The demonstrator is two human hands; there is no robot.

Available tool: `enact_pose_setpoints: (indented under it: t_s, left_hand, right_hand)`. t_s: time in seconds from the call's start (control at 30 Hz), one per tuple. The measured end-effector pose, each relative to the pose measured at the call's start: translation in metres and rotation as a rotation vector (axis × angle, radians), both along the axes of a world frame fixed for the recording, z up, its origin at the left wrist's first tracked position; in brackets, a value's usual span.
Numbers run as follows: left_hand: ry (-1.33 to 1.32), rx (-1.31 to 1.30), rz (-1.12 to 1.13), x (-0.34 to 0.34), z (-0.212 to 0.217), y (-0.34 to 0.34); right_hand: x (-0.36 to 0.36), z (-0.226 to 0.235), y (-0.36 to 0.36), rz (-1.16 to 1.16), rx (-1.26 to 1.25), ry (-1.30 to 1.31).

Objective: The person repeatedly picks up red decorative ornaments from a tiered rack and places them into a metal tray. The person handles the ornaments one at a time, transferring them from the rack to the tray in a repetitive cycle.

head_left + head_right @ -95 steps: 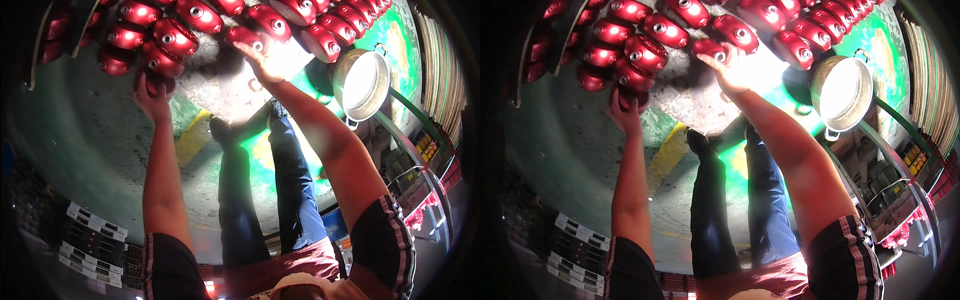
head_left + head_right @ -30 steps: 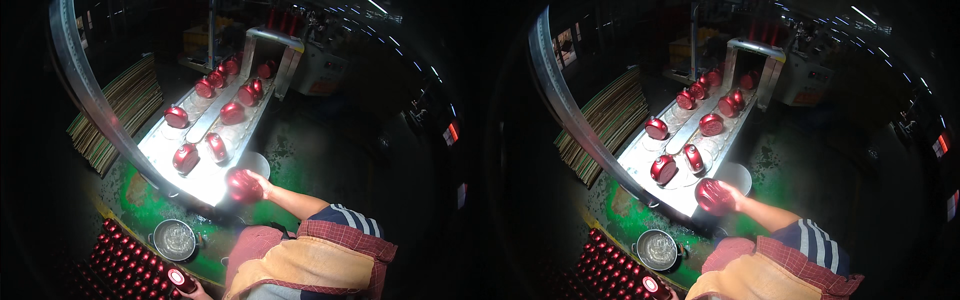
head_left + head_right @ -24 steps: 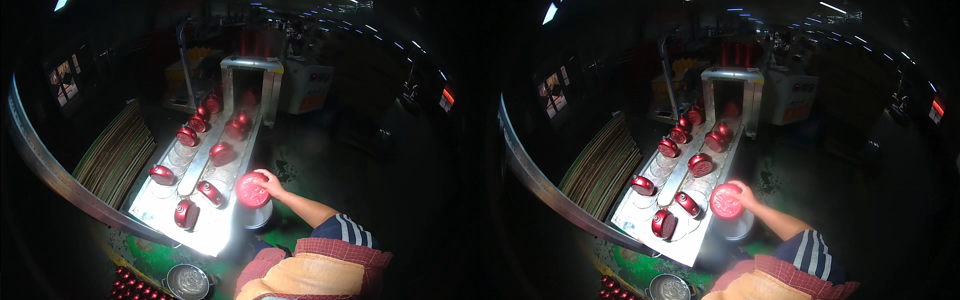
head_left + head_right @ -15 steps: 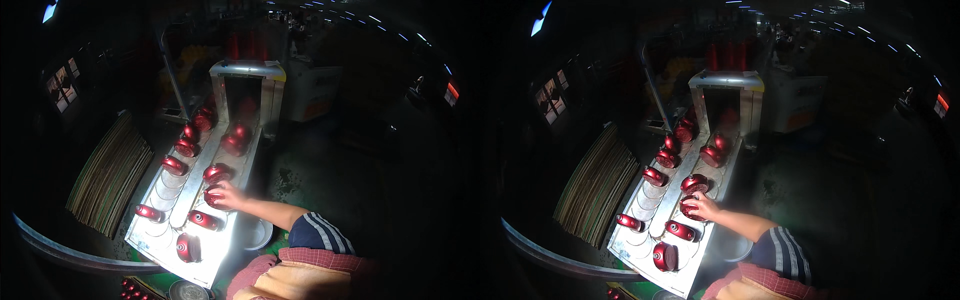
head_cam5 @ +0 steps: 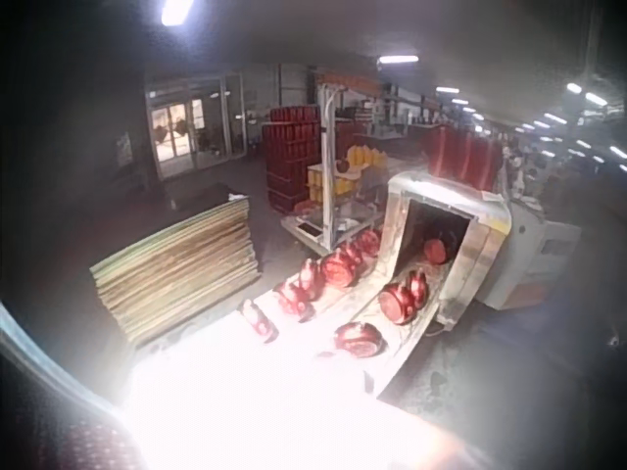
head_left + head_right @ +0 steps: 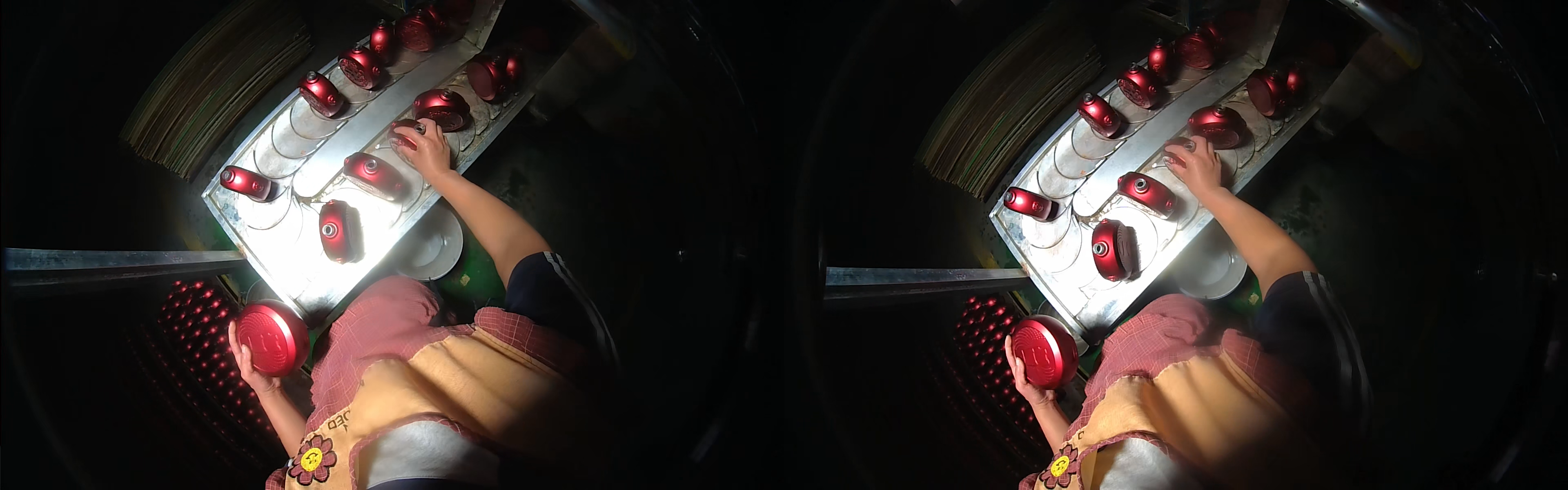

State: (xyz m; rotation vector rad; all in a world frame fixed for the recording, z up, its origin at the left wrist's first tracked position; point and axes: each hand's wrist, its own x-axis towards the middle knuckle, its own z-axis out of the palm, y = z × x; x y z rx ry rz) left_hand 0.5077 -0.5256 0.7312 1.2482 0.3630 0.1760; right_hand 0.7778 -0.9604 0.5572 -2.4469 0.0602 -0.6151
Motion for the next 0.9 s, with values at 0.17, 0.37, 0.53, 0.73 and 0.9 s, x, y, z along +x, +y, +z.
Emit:
enact_pose_setpoints:
  t_s: [0.17,0.37,0.53,0.73,0.9]
  left_hand:
    - [0.022,0.212,-0.001,0.046,-0.012,-0.042]
    - [0.099,0.79,-0.058,0.116,-0.033,-0.115]
    - [0.104,1.258,-0.168,0.185,-0.07,-0.192]
    - [0.346,1.392,-0.371,0.227,-0.089,-0.282]
    - [0.014,1.409,-0.454,0.239,-0.107,-0.315]
  right_hand:
    - [0.028,0.008,-0.039,-0.013,-0.011,-0.035]
    - [0.025,0.018,-0.047,0.43,0.261,0.097]
    - [0.051,-0.006,-0.056,0.216,0.24,0.291]
    - [0.066,-0.018,-0.107,-0.021,0.163,0.157]
    - [0.092,-0.017,-0.145,-0.101,0.239,0.347]
